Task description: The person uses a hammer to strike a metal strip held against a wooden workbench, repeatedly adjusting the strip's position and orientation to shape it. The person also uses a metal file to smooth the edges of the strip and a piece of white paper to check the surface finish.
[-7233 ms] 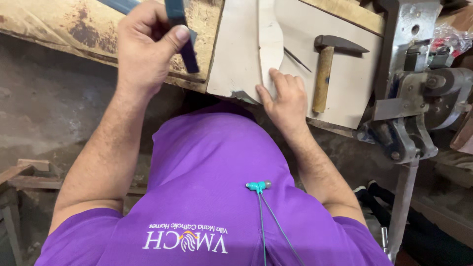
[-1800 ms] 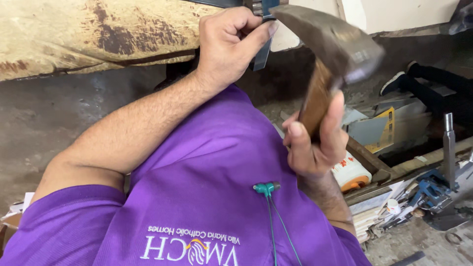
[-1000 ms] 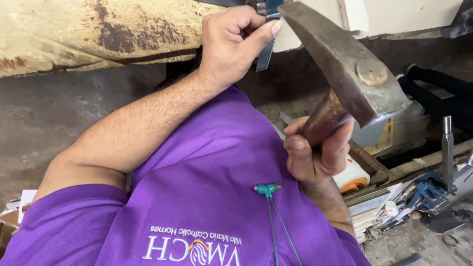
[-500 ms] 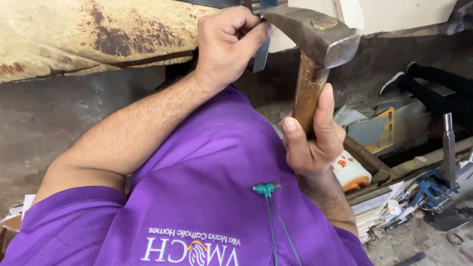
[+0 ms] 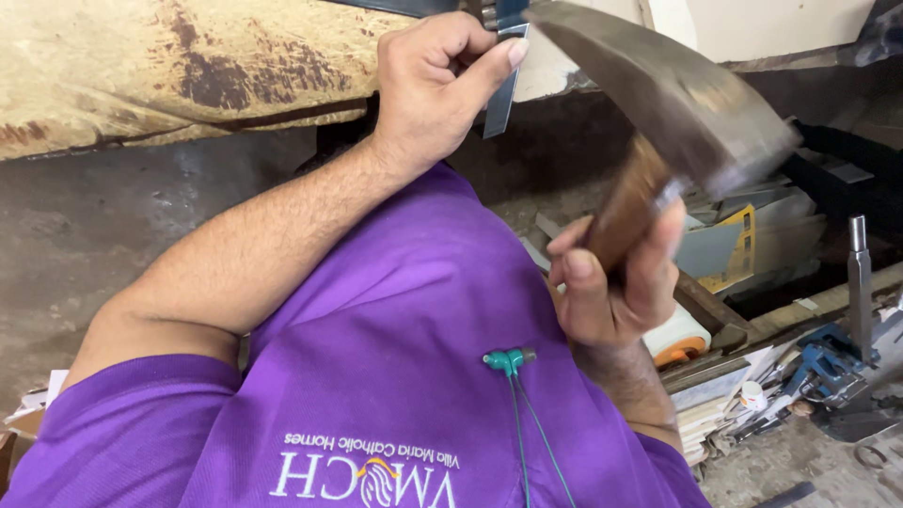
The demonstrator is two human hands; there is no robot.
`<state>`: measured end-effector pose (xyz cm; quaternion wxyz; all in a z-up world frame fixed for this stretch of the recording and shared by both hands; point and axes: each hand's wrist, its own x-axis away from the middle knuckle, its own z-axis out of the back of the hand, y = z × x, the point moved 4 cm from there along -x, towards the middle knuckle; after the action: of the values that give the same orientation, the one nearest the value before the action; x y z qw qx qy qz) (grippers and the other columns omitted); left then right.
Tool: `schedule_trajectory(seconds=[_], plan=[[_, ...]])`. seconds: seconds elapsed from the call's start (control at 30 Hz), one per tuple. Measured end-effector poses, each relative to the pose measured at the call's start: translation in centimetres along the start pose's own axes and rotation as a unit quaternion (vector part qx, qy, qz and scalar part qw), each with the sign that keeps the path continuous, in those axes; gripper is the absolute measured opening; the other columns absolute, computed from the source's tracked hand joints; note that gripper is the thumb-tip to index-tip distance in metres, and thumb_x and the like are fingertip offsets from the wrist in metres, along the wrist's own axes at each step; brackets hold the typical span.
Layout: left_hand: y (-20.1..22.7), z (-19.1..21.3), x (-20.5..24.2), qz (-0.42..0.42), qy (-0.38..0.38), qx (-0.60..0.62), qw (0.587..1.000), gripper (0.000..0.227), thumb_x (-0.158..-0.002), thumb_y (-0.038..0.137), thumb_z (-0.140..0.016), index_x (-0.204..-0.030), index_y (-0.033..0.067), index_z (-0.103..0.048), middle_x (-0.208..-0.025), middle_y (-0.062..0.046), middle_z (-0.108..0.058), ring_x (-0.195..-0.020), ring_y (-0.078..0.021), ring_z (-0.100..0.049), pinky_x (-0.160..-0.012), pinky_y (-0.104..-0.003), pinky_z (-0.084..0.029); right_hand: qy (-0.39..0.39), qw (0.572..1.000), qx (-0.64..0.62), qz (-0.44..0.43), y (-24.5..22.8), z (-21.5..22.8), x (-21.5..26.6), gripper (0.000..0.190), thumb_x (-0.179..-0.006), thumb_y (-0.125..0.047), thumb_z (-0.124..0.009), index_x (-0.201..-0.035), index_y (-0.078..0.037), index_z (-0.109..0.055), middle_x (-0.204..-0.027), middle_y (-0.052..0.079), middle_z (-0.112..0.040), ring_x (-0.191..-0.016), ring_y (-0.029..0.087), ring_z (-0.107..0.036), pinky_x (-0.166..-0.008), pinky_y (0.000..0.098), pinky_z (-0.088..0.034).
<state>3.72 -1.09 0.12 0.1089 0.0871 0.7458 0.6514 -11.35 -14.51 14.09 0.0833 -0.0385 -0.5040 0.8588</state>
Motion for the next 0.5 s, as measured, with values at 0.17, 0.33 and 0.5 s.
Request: schedule_trajectory(seconds=[0.17, 0.33, 0.5], plan=[[-0.34, -0.24, -0.05, 0.007, 0.001, 0.014, 1.0, 0.025, -0.102, 0.011, -0.08, -0.082, 0.0018, -0.068, -0.071, -0.001, -0.066, -0.065, -0.0048, -0.058, -0.056, -0.025, -0.047, -0.012, 1.0, 0.02, 0.016, 0.73, -0.12, -0.18, 0.069, -0.109, 0.005, -0.059, -0.168, -0.004, -0.026, -0.082, 0.013, -0.07, -0.056, 0.011, -0.058, -0.057, 0.0252, -0.053], [-0.21, -0.11, -0.09, -0.006, -0.001, 0.0, 1.0, 0.026, -0.102, 0.011, -0.08, -0.082, 0.002, -0.067, -0.071, -0.001, -0.065, -0.065, -0.0058, -0.059, -0.057, -0.025, -0.047, 0.027, 0.998, -0.05, 0.034, 0.73, 0.26, 0.6, 0.067, -0.109, 0.005, -0.059, -0.169, -0.005, -0.03, -0.083, 0.012, -0.068, -0.055, 0.01, -0.056, -0.059, 0.0276, -0.057], [0.0, -0.23, 0.32, -0.003, 0.008, -0.004, 1.0, 0.024, -0.102, 0.012, -0.081, -0.084, 0.002, -0.068, -0.072, -0.002, -0.066, -0.066, -0.0066, -0.059, -0.058, -0.025, -0.047, 0.001, 1.0, 0.006, 0.028, 0.66, 0.01, 0.02, 0.067, -0.108, 0.007, -0.06, -0.166, -0.004, -0.029, -0.083, 0.013, -0.069, -0.055, 0.011, -0.057, -0.056, 0.0254, -0.053]])
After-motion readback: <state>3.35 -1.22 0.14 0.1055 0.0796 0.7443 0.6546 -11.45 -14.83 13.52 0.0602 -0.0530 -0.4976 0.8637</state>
